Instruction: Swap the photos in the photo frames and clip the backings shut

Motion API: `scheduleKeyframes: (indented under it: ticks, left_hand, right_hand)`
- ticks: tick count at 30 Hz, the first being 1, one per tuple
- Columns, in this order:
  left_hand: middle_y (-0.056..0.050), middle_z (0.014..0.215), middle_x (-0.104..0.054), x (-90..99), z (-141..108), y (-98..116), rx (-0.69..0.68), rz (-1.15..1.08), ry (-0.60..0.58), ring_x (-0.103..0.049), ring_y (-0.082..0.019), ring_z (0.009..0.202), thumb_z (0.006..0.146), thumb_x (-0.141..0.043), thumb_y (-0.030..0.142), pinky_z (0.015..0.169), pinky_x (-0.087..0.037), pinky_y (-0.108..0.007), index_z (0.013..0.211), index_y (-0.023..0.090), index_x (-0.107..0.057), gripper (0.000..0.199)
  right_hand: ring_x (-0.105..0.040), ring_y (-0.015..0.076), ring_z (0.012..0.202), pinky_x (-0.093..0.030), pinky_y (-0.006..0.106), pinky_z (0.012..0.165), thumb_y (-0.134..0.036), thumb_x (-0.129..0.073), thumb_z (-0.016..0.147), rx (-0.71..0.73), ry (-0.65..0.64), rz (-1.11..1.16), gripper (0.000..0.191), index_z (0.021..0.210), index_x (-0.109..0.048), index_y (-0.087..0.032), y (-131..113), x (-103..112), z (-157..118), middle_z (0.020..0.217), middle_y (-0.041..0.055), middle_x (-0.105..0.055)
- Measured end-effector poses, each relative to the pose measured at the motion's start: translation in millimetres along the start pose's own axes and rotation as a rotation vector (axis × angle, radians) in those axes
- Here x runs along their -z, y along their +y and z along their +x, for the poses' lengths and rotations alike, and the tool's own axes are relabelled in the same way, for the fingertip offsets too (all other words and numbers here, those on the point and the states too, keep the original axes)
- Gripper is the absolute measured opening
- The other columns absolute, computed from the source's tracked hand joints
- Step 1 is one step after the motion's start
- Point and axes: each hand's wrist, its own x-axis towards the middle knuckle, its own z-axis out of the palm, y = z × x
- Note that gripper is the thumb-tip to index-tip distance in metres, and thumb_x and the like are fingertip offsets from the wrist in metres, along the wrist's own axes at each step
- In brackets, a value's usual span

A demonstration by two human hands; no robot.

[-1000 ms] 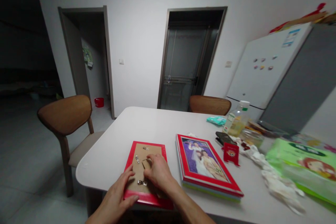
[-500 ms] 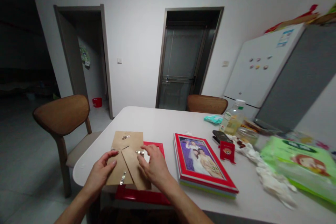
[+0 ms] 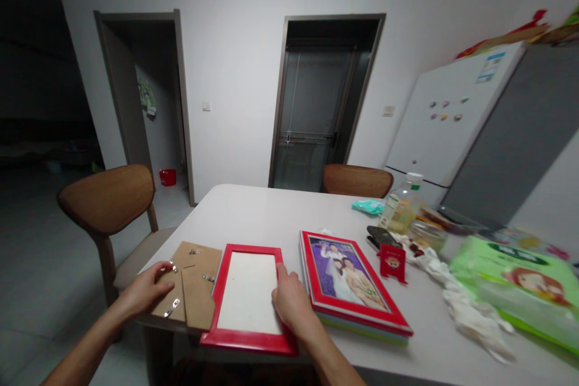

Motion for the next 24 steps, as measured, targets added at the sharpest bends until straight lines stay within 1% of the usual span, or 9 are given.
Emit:
scheduleKeyframes:
  ticks: [3, 6, 9, 11, 13, 15, 20, 22, 24]
  left_hand:
    - [-0.008, 0.104, -0.056, -9.2, -5.1, 3.5, -0.041, 0.095, 0.069, -0.046, -0.027, 0.104, 0.053, -0.059, 0.021, 0.092, -0.029, -0.039, 0.095, 0.017, -0.053, 0.042]
    - [-0.008, 0.116, -0.049, -31.1, -23.4, 22.7, -0.118, 0.124, 0.073, -0.04, -0.023, 0.112, 0.06, -0.055, 0.023, 0.096, -0.027, -0.036, 0.103, 0.017, -0.049, 0.044]
    - [-0.011, 0.12, -0.047, -61.9, -49.1, 53.3, -0.286, 0.096, -0.027, -0.039, -0.023, 0.114, 0.066, -0.053, 0.023, 0.097, -0.028, -0.039, 0.108, 0.015, -0.047, 0.044]
    - [-0.01, 0.125, -0.043, -81.4, -63.5, 73.1, -0.366, 0.069, -0.09, -0.036, -0.024, 0.117, 0.064, -0.057, 0.022, 0.098, -0.028, -0.041, 0.11, 0.019, -0.047, 0.047]
    - [-0.009, 0.128, -0.04, -96.3, -72.2, 88.0, -0.452, 0.069, -0.119, -0.036, -0.024, 0.117, 0.066, -0.057, 0.022, 0.098, -0.029, -0.043, 0.113, 0.02, -0.046, 0.049]
    - [-0.01, 0.128, -0.04, -105.0, -75.7, 97.3, -0.55, 0.108, -0.108, -0.037, -0.025, 0.117, 0.068, -0.055, 0.023, 0.097, -0.031, -0.044, 0.115, 0.019, -0.043, 0.049]
    - [-0.009, 0.112, -0.054, -107.7, -78.0, 104.8, -0.794, 0.195, -0.081, -0.049, -0.019, 0.103, 0.076, -0.041, 0.012, 0.09, -0.041, -0.033, 0.116, 0.017, -0.042, 0.04]
    - [-0.008, 0.105, -0.057, -104.6, -78.7, 104.6, -0.821, 0.181, -0.049, -0.052, -0.018, 0.098, 0.076, -0.038, 0.009, 0.087, -0.043, -0.03, 0.115, 0.018, -0.042, 0.04]
    - [-0.006, 0.099, -0.059, -98.5, -78.3, 102.3, -0.773, 0.13, 0.029, -0.054, -0.017, 0.093, 0.075, -0.037, 0.008, 0.084, -0.044, -0.029, 0.115, 0.019, -0.042, 0.041]
  right_hand:
    - [-0.057, 0.0201, 0.08, -0.04, 0.027, 0.069, -0.011, -0.04, 0.066, -0.059, 0.017, 0.257, 0.056, 0.121, -0.033, -0.008, 0.1, 4.2, 3.3, 0.092, 0.0146, -0.058]
    - [-0.059, 0.016, 0.063, -0.044, 0.025, 0.058, -0.014, -0.034, 0.067, -0.164, -0.081, 0.791, 0.061, 0.126, -0.022, -0.012, -6.5, 15.5, 0.6, 0.08, 0.0078, -0.062]
    - [-0.058, 0.0144, 0.053, -0.045, 0.025, 0.052, -0.015, -0.035, 0.064, -0.22, -0.136, 1.258, 0.07, 0.13, -0.01, -0.014, -19.9, 32.8, -7.0, 0.07, 0.0025, -0.062]
    - [-0.058, 0.0136, 0.052, -0.046, 0.025, 0.053, -0.015, -0.041, 0.061, -0.201, -0.114, 1.399, 0.078, 0.131, -0.008, -0.015, -29.0, 44.3, -12.2, 0.068, 0.0008, -0.062]
    - [-0.057, 0.0131, 0.051, -0.047, 0.025, 0.053, -0.017, -0.05, 0.059, -0.167, -0.107, 1.439, 0.082, 0.131, -0.01, -0.016, -35.3, 52.8, -15.5, 0.069, 0.0003, -0.063]
    - [-0.057, 0.0122, 0.051, -0.047, 0.025, 0.053, -0.019, -0.056, 0.059, -0.14, -0.109, 1.443, 0.083, 0.131, -0.014, -0.018, -37.2, 57.3, -16.3, 0.071, 0.0006, -0.063]
    - [-0.054, 0.0099, 0.051, -0.045, 0.022, 0.049, -0.023, -0.061, 0.06, -0.084, -0.106, 1.413, 0.077, 0.128, -0.024, -0.019, -30.1, 56.9, -11.8, 0.067, -0.0014, -0.059]
    - [-0.054, 0.0111, 0.052, -0.044, 0.023, 0.048, -0.027, -0.061, 0.062, -0.077, -0.12, 1.328, 0.076, 0.128, -0.024, -0.019, -26.1, 55.2, -9.4, 0.067, -0.0014, -0.058]
    - [-0.056, 0.0131, 0.054, -0.045, 0.026, 0.05, -0.027, -0.057, 0.065, -0.077, -0.129, 1.151, 0.074, 0.129, -0.022, -0.017, -21.0, 52.8, -6.7, 0.069, 0.0, -0.058]
